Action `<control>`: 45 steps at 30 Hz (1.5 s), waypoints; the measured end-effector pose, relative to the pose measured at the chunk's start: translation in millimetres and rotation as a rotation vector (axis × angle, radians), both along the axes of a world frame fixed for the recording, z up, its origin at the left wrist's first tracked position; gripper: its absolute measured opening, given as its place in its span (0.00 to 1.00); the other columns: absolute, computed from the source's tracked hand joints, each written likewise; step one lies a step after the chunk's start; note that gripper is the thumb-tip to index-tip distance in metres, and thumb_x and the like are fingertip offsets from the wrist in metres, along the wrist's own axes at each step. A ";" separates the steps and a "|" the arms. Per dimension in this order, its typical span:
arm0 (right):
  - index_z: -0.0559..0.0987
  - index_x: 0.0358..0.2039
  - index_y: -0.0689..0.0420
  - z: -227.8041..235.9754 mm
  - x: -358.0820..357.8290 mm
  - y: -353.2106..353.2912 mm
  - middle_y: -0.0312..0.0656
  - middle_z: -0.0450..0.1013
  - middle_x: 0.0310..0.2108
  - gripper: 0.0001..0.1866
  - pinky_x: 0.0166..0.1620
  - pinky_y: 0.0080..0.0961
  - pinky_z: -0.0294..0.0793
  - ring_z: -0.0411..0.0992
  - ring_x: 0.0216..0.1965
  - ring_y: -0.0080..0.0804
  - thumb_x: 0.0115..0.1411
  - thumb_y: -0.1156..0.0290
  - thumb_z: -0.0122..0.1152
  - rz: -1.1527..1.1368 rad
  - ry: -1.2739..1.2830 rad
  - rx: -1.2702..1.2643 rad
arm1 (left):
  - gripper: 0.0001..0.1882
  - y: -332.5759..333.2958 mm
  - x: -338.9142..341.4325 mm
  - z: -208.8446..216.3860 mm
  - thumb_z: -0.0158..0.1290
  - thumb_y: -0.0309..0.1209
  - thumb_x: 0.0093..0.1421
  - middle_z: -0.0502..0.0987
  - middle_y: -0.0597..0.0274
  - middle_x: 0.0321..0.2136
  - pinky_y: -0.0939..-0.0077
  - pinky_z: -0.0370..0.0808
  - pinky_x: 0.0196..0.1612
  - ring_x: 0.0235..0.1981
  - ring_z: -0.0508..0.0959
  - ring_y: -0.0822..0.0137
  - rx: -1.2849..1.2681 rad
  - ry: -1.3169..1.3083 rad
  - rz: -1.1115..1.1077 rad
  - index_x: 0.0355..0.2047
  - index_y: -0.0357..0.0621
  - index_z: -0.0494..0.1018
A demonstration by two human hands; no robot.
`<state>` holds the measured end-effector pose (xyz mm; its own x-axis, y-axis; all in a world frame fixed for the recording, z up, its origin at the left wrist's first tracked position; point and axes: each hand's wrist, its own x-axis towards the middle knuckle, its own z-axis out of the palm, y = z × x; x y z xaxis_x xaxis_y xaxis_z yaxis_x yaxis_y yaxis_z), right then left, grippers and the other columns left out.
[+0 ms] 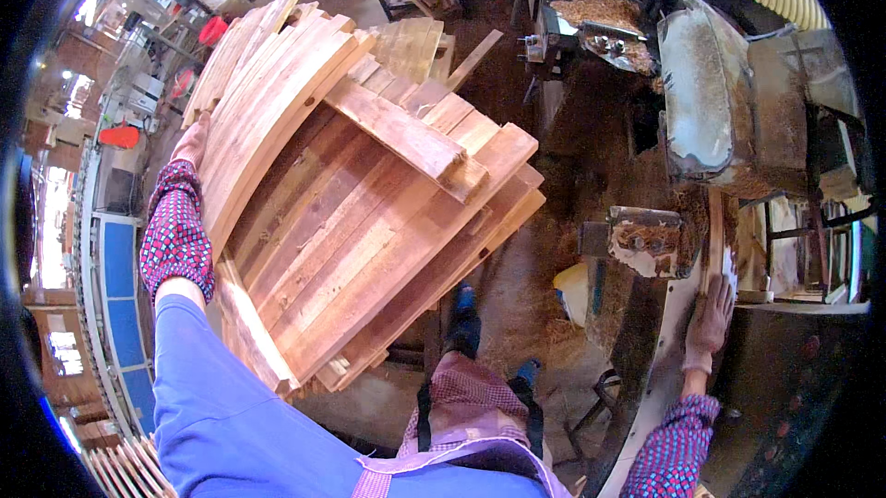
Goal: The person picks up wooden planks from a stack and feeds them into a woodworking machine, sliding each plank over the cutting surface while holding it with both hands.
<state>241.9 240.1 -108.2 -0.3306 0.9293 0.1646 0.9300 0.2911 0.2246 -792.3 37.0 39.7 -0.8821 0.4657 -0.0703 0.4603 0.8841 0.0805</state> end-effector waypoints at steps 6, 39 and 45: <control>0.65 0.64 0.57 5.9 -62.2 3.4 0.49 0.60 0.65 0.24 0.68 0.37 0.53 0.55 0.67 0.47 0.68 0.69 0.47 0.029 0.603 0.094 | 0.50 4.5 42.7 11.5 0.30 0.71 0.60 0.66 0.42 0.60 0.62 0.55 0.66 0.66 0.60 0.50 0.033 -0.157 0.049 0.59 0.35 0.66; 0.59 0.66 0.58 166.9 -6.2 -322.6 0.61 0.59 0.63 0.40 0.62 0.35 0.65 0.64 0.61 0.52 0.54 0.65 0.64 0.291 1.095 -0.473 | 0.29 -51.2 861.6 17.1 0.45 0.54 0.66 0.76 0.53 0.36 0.61 0.79 0.41 0.36 0.78 0.58 1.292 -1.589 -0.024 0.51 0.39 0.67; 0.63 0.63 0.62 90.8 93.0 -378.4 0.59 0.61 0.62 0.34 0.62 0.44 0.63 0.62 0.61 0.57 0.57 0.63 0.57 -0.283 0.601 -0.465 | 0.34 -10.4 852.2 -27.7 0.35 0.61 0.67 0.69 0.60 0.28 0.67 0.72 0.31 0.26 0.69 0.65 0.955 -2.117 0.108 0.46 0.38 0.67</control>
<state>334.9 -138.3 -17.4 -0.0504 0.9815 -0.1845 0.9056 -0.0330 -0.4228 59.9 26.5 12.0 0.0881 0.8836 -0.4599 -0.8223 0.3251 0.4671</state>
